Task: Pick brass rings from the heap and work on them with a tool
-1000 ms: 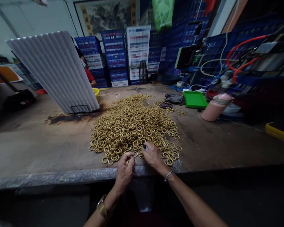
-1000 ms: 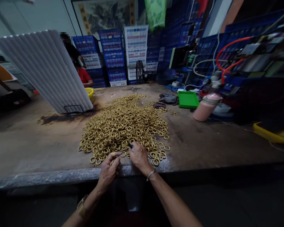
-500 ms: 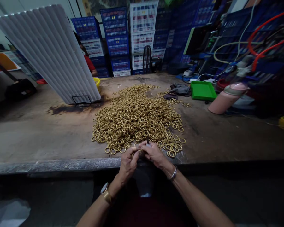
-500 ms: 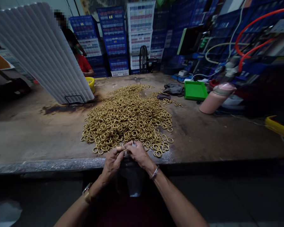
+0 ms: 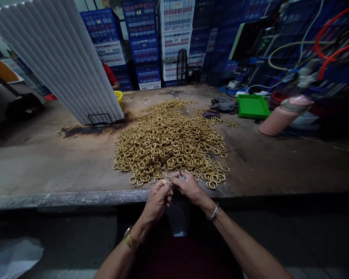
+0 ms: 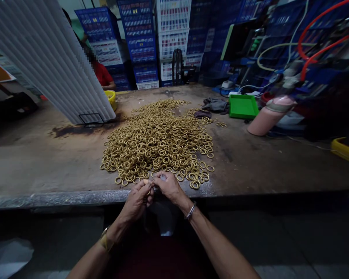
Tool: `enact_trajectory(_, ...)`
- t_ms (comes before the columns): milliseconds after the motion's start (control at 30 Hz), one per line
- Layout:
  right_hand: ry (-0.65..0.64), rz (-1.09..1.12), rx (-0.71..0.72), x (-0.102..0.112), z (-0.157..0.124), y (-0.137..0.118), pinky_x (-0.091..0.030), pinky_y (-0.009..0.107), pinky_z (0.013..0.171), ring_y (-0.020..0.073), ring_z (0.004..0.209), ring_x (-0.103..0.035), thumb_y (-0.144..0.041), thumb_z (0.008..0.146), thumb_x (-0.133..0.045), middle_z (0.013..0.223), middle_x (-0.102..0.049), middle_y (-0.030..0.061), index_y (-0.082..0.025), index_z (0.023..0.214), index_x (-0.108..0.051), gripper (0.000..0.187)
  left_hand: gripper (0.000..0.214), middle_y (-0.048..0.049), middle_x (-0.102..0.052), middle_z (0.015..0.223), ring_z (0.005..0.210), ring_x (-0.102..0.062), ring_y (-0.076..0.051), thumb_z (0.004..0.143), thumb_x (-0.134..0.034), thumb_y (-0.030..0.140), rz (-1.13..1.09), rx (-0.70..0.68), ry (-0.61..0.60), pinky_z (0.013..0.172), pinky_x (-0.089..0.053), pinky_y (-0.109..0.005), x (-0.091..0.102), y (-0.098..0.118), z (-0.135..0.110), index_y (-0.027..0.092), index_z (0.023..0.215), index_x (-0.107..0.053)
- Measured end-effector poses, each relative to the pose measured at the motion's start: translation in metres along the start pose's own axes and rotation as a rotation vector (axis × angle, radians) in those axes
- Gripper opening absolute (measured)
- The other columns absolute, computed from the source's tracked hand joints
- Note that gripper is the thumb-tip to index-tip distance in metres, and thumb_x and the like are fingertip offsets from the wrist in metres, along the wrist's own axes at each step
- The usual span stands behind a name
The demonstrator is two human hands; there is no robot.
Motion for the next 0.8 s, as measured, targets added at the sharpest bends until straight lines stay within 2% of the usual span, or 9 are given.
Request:
enact_trajectory(100,0.025,-0.042,0.017,0.001,0.001,0.003,-0.028,0.019,0.041,0.0059,0.04,-0.034,-0.035,0.071,-0.05,0.05,-0.046,-0.0065,-0.018,0.068,-0.052,0.017,0.03,0.0048,-0.046,0.061,0.044,-0.038,-0.003,0.074,-0.056,0.045,-0.04,0.005,-0.006,0.04,-0.027,-0.015,0.0,-0.001,-0.002,0.016,0.075,-0.047)
enact_trajectory(233,0.152,-0.348,0.203,0.008,-0.002,-0.002,-0.034,0.021,0.054,0.0094,0.054,-0.045,-0.028,0.074,-0.046,0.058,-0.053,-0.0015,-0.017,0.065,-0.055,0.017,0.028,0.0048,-0.047,0.061,0.044,-0.039,-0.003,0.075,-0.056,0.044,-0.038,-0.016,0.03,0.039,-0.027,-0.015,0.004,0.0,-0.004,0.017,0.076,-0.047)
enact_trajectory(333,0.06,-0.61,0.343,0.0,-0.009,-0.004,-0.031,0.021,0.054,0.0102,0.054,-0.045,-0.024,0.077,-0.043,0.059,-0.054,-0.0004,-0.018,0.067,-0.056,0.017,0.028,0.0046,-0.047,0.061,0.044,-0.039,-0.003,0.076,-0.055,0.044,-0.011,-0.034,0.053,0.039,-0.028,-0.015,0.006,0.001,-0.003,0.017,0.077,-0.049)
enact_trajectory(400,-0.014,-0.723,0.383,-0.005,-0.014,-0.002,-0.029,0.021,0.054,0.0107,0.054,-0.047,-0.018,0.075,-0.043,0.059,-0.056,-0.0001,-0.019,0.069,-0.056,0.014,0.028,0.0044,-0.048,0.062,0.045,-0.039,-0.004,0.076,-0.054,0.044,0.017,-0.05,0.059,0.04,-0.028,-0.015,0.008,0.0,-0.002,0.017,0.076,-0.048)
enact_trajectory(533,-0.047,-0.855,0.383,-0.009,-0.017,0.002,-0.028,0.022,0.054,0.0122,0.059,-0.051,-0.012,0.069,-0.044,0.063,-0.059,0.0009,-0.019,0.072,-0.057,0.015,0.028,0.0046,-0.048,0.061,0.045,-0.039,-0.004,0.077,-0.053,0.044,0.084,-0.06,0.074,0.041,-0.031,-0.015,0.012,-0.003,-0.001,0.017,0.076,-0.048)
enact_trajectory(800,-0.06,-0.997,0.33,-0.011,-0.018,-0.001,-0.024,0.023,0.054,0.0124,0.059,-0.051,-0.013,0.071,-0.044,0.065,-0.061,0.0016,-0.019,0.074,-0.056,0.014,0.027,0.0051,-0.046,0.056,0.045,-0.039,-0.004,0.079,-0.051,0.042,0.169,-0.118,0.07,0.043,-0.031,-0.016,0.012,0.0,-0.004,0.017,0.072,-0.049)
Point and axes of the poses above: each hand's wrist, its own z-axis towards the middle knuckle, its own x-axis out of the back of the hand, y = z × x, the point moved 5 cm from there along z, towards the middle knuckle
